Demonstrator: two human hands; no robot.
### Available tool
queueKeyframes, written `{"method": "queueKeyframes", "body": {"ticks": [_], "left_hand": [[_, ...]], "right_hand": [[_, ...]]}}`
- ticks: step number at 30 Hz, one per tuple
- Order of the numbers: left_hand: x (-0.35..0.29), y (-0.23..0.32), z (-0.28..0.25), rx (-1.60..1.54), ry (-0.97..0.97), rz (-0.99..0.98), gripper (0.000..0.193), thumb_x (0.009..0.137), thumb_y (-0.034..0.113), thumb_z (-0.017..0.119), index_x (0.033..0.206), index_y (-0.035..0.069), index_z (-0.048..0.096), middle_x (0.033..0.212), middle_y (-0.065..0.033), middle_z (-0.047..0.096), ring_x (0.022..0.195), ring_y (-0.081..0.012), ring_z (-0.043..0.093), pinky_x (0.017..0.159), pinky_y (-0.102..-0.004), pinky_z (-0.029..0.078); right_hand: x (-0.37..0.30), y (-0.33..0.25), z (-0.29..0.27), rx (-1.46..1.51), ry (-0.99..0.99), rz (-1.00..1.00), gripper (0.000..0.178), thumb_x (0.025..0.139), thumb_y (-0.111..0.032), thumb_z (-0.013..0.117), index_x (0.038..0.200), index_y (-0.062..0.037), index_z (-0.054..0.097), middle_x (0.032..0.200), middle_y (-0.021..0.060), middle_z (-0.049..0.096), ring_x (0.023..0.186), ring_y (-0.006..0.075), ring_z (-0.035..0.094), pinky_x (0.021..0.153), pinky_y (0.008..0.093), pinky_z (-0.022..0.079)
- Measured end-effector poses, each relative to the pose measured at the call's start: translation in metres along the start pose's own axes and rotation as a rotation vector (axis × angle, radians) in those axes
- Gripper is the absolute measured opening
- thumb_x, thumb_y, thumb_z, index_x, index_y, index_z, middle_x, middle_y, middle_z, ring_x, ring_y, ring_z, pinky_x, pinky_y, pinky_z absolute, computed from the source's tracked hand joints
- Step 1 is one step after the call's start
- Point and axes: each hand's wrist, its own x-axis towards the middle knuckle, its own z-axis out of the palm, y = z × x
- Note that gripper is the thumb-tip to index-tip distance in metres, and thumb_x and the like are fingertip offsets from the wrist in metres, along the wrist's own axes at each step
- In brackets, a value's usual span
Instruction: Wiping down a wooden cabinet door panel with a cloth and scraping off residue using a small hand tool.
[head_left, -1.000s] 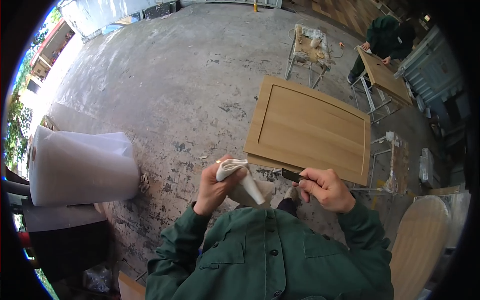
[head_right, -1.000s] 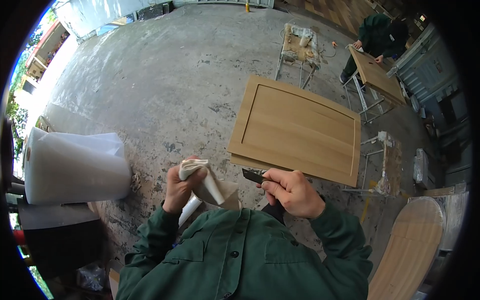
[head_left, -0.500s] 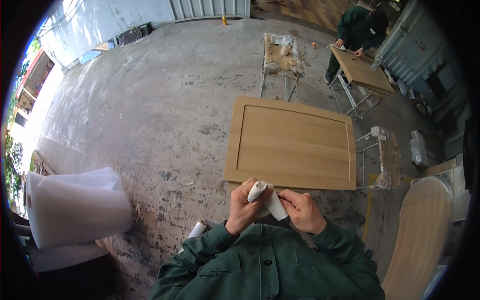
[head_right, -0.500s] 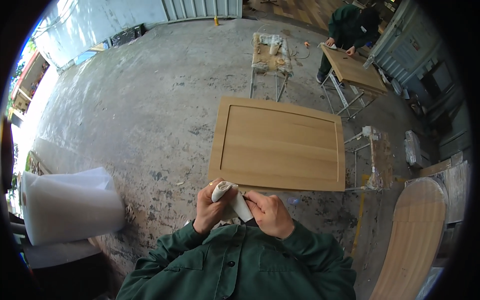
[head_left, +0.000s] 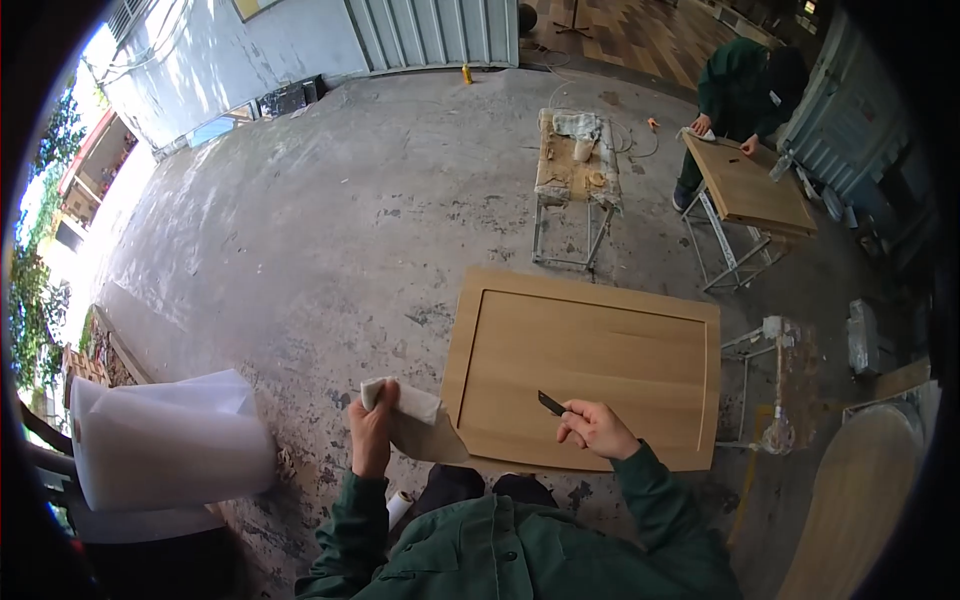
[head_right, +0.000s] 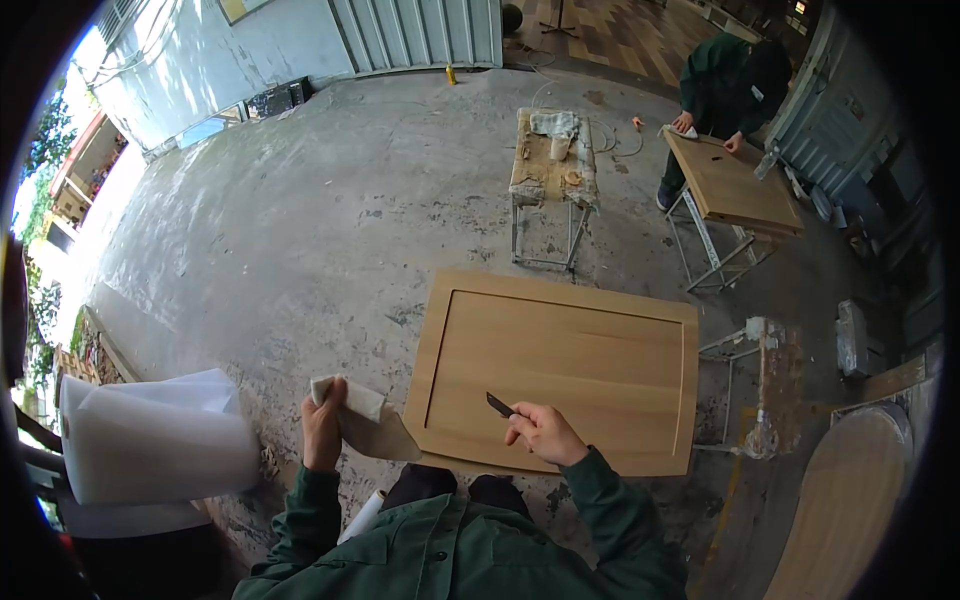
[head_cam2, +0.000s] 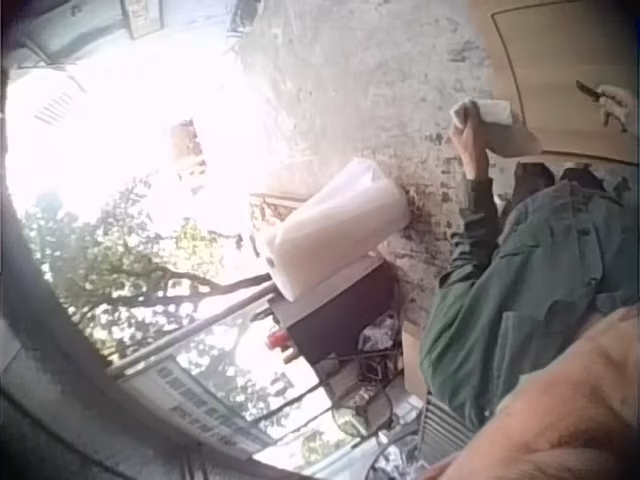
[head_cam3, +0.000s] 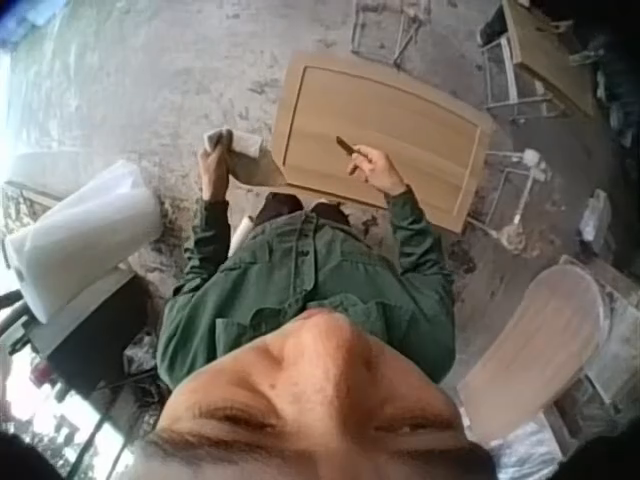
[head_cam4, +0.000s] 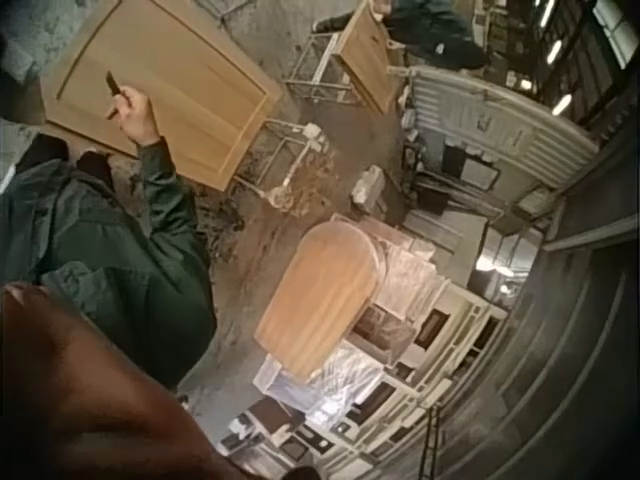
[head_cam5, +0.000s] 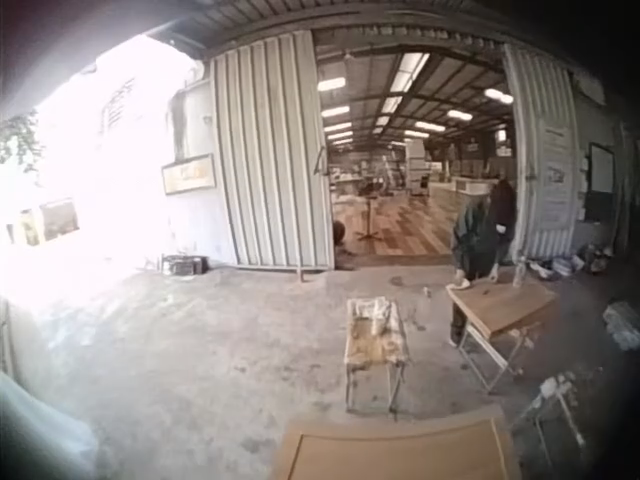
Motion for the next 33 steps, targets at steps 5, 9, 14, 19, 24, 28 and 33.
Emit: {"method": "queueKeyframes", "body": {"ticks": [5,9,14,19,24,28,33], "left_hand": [[0.051,-0.032,-0.005,0.062,-0.039,-0.127,0.022,0.088,0.025,0.061,0.086,0.003,0.063,0.078,0.0039,0.059,0.07,-0.0046,0.051,0.062,-0.022,0.04],[0.117,-0.049,-0.006,0.115,-0.095,-0.235,0.023,0.088,0.024,0.061,0.084,0.002,0.063,0.076,0.0031,0.06,0.07,-0.0055,0.052,0.061,-0.0235,0.042],[0.237,-0.115,-0.02,0.218,-0.153,-0.368,0.024,0.085,0.024,0.064,0.088,0.0,0.065,0.079,0.0015,0.061,0.072,-0.0073,0.053,0.063,-0.0241,0.042],[0.336,-0.142,-0.03,0.29,-0.146,-0.429,0.021,0.086,0.021,0.063,0.085,0.001,0.064,0.077,0.0015,0.061,0.069,-0.007,0.052,0.061,-0.0238,0.041],[0.386,-0.178,-0.082,0.243,0.0,-0.485,0.019,0.086,0.019,0.062,0.081,0.001,0.063,0.073,0.0023,0.059,0.067,-0.0071,0.051,0.06,-0.0242,0.04],[0.391,-0.217,-0.131,0.281,0.03,-0.591,0.024,0.087,0.025,0.061,0.074,0.005,0.058,0.05,0.0005,0.043,0.037,-0.0103,0.034,0.038,-0.0266,0.026],[0.396,-0.194,-0.12,0.329,0.091,-0.716,0.02,0.087,0.024,0.061,0.085,0.004,0.058,0.05,0.0026,0.041,0.038,-0.0088,0.035,0.038,-0.0265,0.027]], "right_hand": [[0.083,-0.018,-0.034,-0.204,0.135,-0.031,0.025,0.088,-0.01,0.042,0.106,0.006,0.048,0.069,0.0103,0.063,0.062,0.0176,0.059,0.063,0.0298,0.047],[0.176,-0.01,-0.079,-0.316,0.257,-0.037,0.021,0.087,-0.009,0.045,0.105,0.0035,0.044,0.069,0.0112,0.062,0.062,0.0165,0.061,0.06,0.0303,0.048],[0.292,-0.016,-0.132,0.099,0.263,0.161,0.02,0.092,-0.013,0.05,0.108,-0.0022,0.048,0.086,0.0069,0.064,0.056,0.0069,0.053,0.048,0.0243,0.045],[0.408,0.008,-0.188,0.332,0.562,0.12,0.018,0.088,-0.013,0.055,0.104,-0.0048,0.054,0.079,0.0012,0.057,0.052,0.007,0.049,0.044,0.0228,0.041],[0.533,0.03,-0.24,0.116,0.854,0.137,0.026,0.079,-0.011,0.06,0.103,-0.0025,0.061,0.082,0.0066,0.062,0.061,0.0143,0.057,0.052,0.0287,0.047],[0.621,0.044,-0.29,-0.429,1.094,0.028,0.024,0.079,-0.013,0.06,0.1,-0.0024,0.062,0.093,0.0124,0.066,0.085,0.0249,0.063,0.075,0.0344,0.049],[0.677,-0.016,-0.328,-0.56,1.217,0.034,0.052,0.078,-0.029,0.065,0.12,-0.0015,0.051,0.118,0.0208,0.055,0.109,0.0328,0.053,0.09,0.0404,0.043]]}}
